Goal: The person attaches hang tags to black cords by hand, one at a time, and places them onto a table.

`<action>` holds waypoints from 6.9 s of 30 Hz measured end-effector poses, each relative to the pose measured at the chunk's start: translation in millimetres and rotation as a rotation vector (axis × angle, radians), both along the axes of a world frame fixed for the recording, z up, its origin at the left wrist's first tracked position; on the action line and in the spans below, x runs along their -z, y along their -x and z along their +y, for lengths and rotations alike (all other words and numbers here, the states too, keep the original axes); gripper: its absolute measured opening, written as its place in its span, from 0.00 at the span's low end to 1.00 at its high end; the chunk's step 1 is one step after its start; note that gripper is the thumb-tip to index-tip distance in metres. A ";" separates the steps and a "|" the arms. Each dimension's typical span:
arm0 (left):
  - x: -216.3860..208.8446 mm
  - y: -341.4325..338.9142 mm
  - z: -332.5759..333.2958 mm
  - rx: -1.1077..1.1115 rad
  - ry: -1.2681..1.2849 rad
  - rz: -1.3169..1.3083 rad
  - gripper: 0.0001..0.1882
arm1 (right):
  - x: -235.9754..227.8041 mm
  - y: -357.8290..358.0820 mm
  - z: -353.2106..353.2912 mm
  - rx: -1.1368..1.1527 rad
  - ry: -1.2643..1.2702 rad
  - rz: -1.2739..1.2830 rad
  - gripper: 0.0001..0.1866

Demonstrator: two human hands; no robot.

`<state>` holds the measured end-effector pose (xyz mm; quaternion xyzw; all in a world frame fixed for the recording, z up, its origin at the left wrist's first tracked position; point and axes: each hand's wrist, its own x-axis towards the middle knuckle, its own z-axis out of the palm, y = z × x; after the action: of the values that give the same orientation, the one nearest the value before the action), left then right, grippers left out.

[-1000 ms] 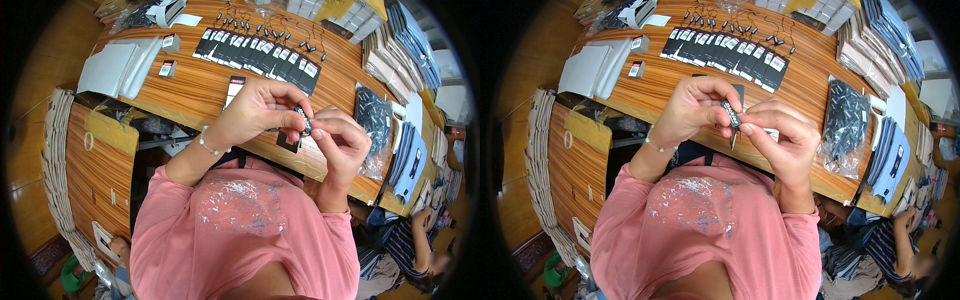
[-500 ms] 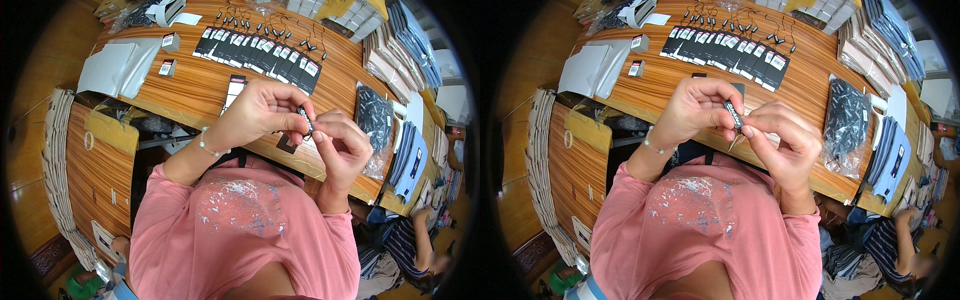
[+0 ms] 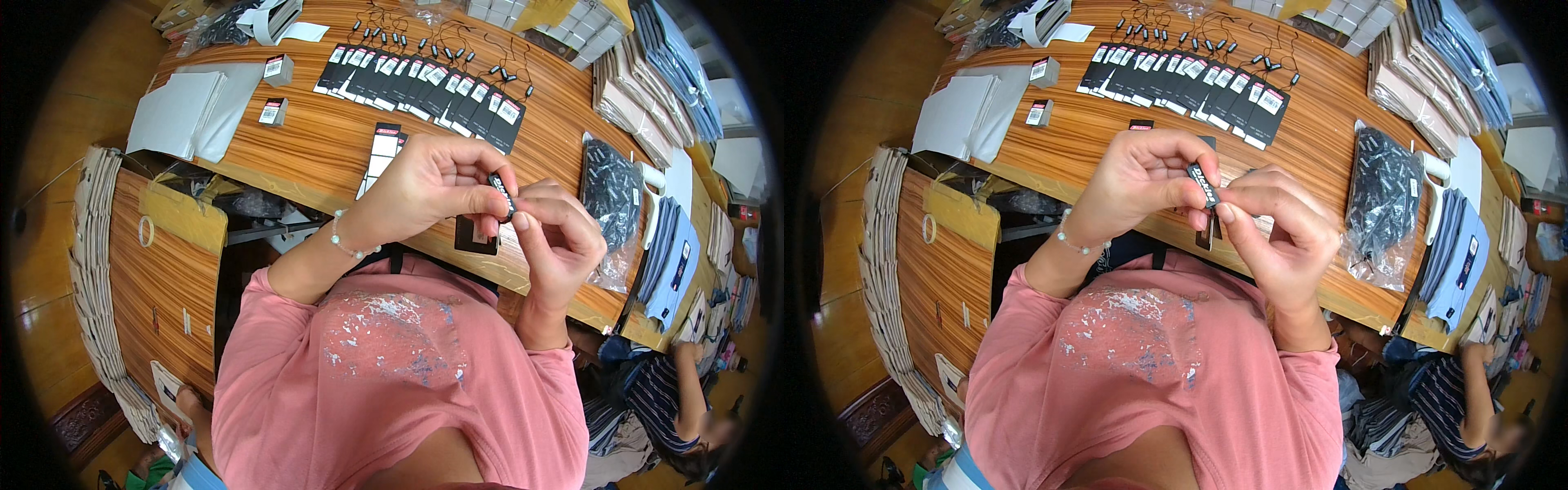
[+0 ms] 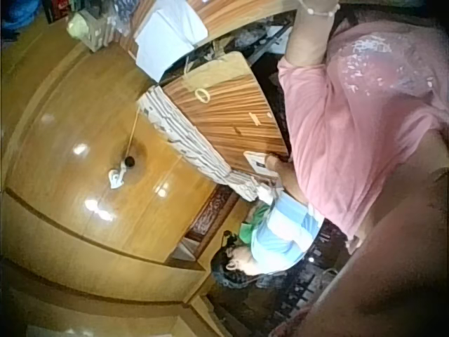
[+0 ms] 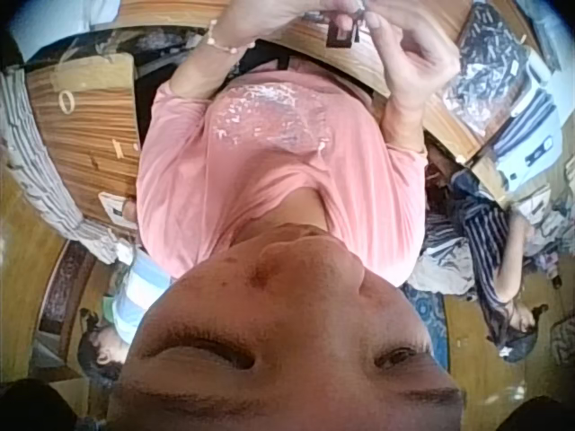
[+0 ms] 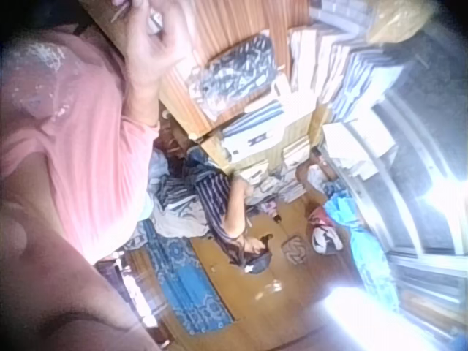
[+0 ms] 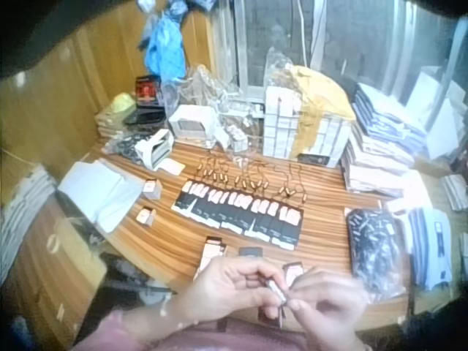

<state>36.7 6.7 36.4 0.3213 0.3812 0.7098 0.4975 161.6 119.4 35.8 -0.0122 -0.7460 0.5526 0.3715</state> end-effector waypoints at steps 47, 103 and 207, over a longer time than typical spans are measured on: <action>38.4 147.7 233.6 -0.109 0.133 1.221 0.09 | 145.3 85.1 193.1 0.266 0.702 -0.147 0.12; 132.8 90.6 112.4 0.004 0.488 1.850 0.33 | 134.2 52.7 144.0 0.464 -0.665 -0.879 0.32; 32.3 -19.6 56.5 0.451 0.105 0.510 0.06 | -32.1 -143.0 108.9 0.739 -0.134 0.192 0.04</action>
<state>56.3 63.2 4.0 0.5388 0.4485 0.4581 0.5464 304.7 228.3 67.8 -0.2042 -0.6875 0.3303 0.6136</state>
